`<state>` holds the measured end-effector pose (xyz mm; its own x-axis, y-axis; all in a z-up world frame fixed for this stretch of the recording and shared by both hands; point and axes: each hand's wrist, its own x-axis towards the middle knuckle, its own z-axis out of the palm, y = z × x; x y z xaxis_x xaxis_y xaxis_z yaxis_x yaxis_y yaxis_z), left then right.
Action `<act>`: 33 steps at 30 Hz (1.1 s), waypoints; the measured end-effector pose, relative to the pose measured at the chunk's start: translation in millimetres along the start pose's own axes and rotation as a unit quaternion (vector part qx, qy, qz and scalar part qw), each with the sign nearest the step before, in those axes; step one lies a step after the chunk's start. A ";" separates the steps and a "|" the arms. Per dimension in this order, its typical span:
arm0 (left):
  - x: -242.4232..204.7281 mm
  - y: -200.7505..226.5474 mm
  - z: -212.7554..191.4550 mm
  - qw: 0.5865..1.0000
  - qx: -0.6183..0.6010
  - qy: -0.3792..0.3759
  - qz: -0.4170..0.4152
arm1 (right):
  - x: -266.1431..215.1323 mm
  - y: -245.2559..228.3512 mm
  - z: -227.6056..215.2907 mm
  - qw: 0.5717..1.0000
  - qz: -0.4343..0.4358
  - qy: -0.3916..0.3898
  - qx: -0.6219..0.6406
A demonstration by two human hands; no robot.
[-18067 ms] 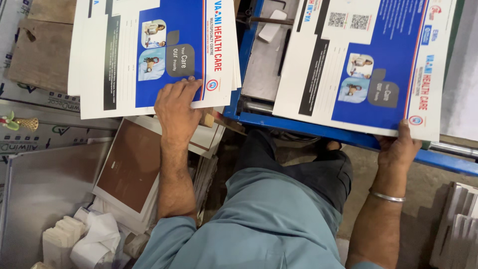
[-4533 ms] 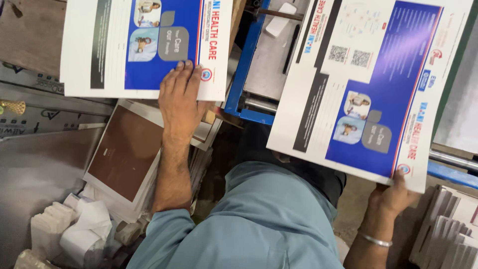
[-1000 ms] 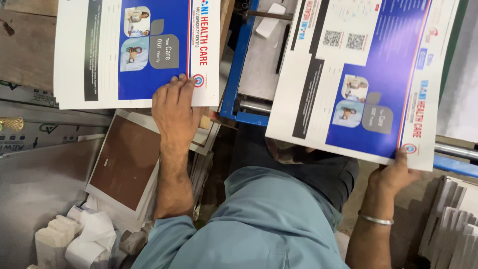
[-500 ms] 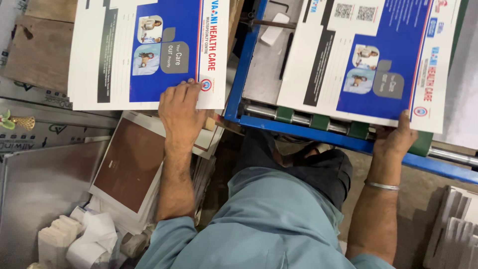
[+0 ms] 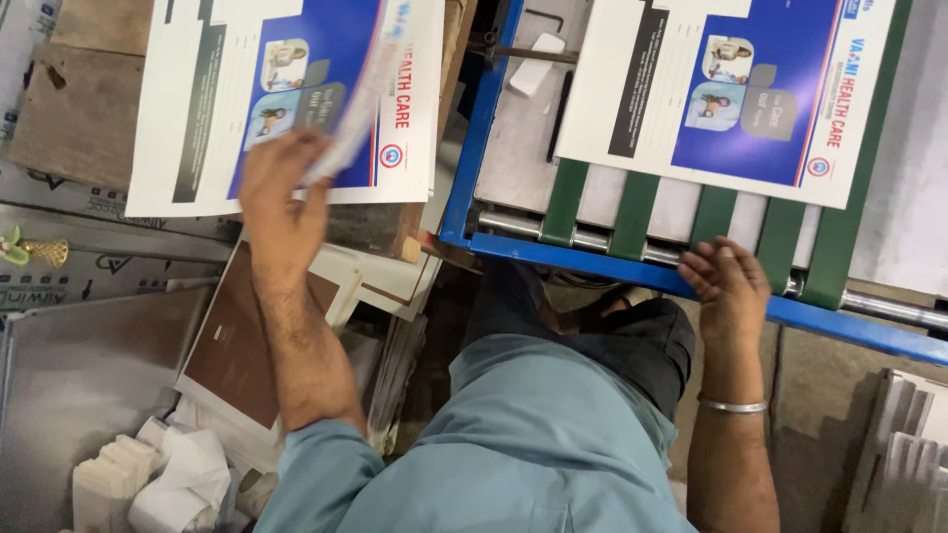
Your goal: The person sits on the floor and feeds printed sheets into a blue laminating machine. They handle the sheets by hand, placing them into the machine's rollers and retrieving them as they exit.
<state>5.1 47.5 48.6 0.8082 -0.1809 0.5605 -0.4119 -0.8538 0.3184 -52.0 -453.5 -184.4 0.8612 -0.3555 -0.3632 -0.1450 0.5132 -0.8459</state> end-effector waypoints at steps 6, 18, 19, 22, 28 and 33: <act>-2.6 43.8 58.9 0.999 -0.024 0.006 0.034 | -35.6 -15.4 84.3 0.978 0.016 -0.207 -0.036; -20.6 109.4 85.3 0.960 0.088 -0.243 0.105 | -14.8 -19.1 100.7 0.992 -0.027 -0.059 0.111; -16.6 95.3 78.2 0.958 0.112 -0.250 0.086 | -5.7 -25.7 84.1 0.995 -0.057 -0.024 0.076; -11.0 53.7 56.1 0.977 0.143 -0.155 0.033 | 19.4 -34.5 35.5 0.985 -0.130 0.049 0.105; -17.2 24.5 54.9 0.986 0.131 -0.096 0.029 | 46.7 -36.5 -35.5 0.959 -0.225 0.146 0.092; -25.3 26.4 54.6 0.990 0.124 -0.060 0.037 | 22.6 -33.1 -54.9 0.960 -0.187 0.177 0.109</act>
<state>-3.3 2.9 1.0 0.8294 -0.2920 0.4762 -0.3685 -0.9267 0.0736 -54.5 -521.5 -186.1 0.6083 -0.7702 -0.1920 0.2817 0.4356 -0.8549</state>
